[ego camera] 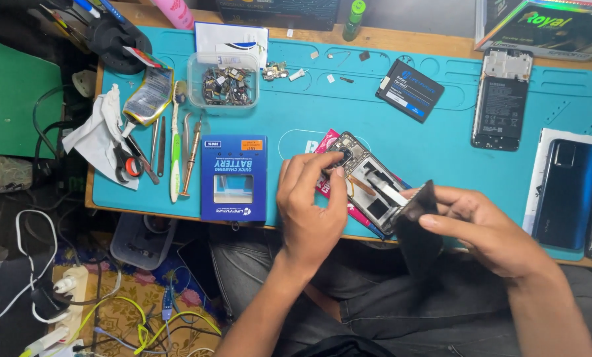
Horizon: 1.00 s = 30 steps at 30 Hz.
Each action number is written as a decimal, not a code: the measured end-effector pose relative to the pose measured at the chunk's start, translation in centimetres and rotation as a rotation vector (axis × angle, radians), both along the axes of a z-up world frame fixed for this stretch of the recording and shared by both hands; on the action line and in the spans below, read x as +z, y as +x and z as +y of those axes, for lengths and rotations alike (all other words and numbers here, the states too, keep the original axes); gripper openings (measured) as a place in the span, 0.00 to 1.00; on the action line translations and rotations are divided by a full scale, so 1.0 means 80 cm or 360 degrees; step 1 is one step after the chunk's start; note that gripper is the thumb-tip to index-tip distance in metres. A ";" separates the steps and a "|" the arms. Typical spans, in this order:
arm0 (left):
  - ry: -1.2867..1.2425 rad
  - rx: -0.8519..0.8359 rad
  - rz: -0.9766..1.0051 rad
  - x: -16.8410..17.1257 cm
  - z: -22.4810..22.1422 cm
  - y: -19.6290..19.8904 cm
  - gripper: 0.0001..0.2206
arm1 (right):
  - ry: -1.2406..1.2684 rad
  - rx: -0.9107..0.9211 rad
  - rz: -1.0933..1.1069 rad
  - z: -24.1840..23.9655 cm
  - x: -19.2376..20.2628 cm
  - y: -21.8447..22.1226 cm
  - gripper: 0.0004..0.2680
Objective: Technician unboxing a new battery and preparing a mobile phone motherboard for maintenance.
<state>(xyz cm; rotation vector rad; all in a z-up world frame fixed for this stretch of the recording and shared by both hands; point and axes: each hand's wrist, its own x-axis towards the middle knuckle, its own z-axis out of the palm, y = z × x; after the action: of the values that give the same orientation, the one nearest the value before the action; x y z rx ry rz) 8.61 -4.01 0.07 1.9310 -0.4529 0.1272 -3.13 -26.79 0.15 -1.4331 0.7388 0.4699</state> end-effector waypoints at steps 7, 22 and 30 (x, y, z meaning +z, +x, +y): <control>0.0395 -0.0373 -0.0237 -0.030 0.001 -0.037 0.20 | 0.0007 -0.0518 -0.0012 -0.029 -0.003 -0.037 0.20; 0.0424 -0.0137 -0.0201 -0.030 -0.023 -0.022 0.15 | 0.0084 -0.0497 -0.0149 -0.015 -0.001 -0.027 0.18; 0.0440 -0.0176 -0.0238 -0.034 -0.021 0.000 0.13 | 0.0220 -0.0379 -0.0141 0.001 -0.005 -0.014 0.19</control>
<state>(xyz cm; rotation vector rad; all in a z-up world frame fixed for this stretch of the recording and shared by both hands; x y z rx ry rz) 8.62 -5.66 -2.65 2.1698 -0.7060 0.1437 -4.28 -26.71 -0.29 -1.2115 0.7787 0.2659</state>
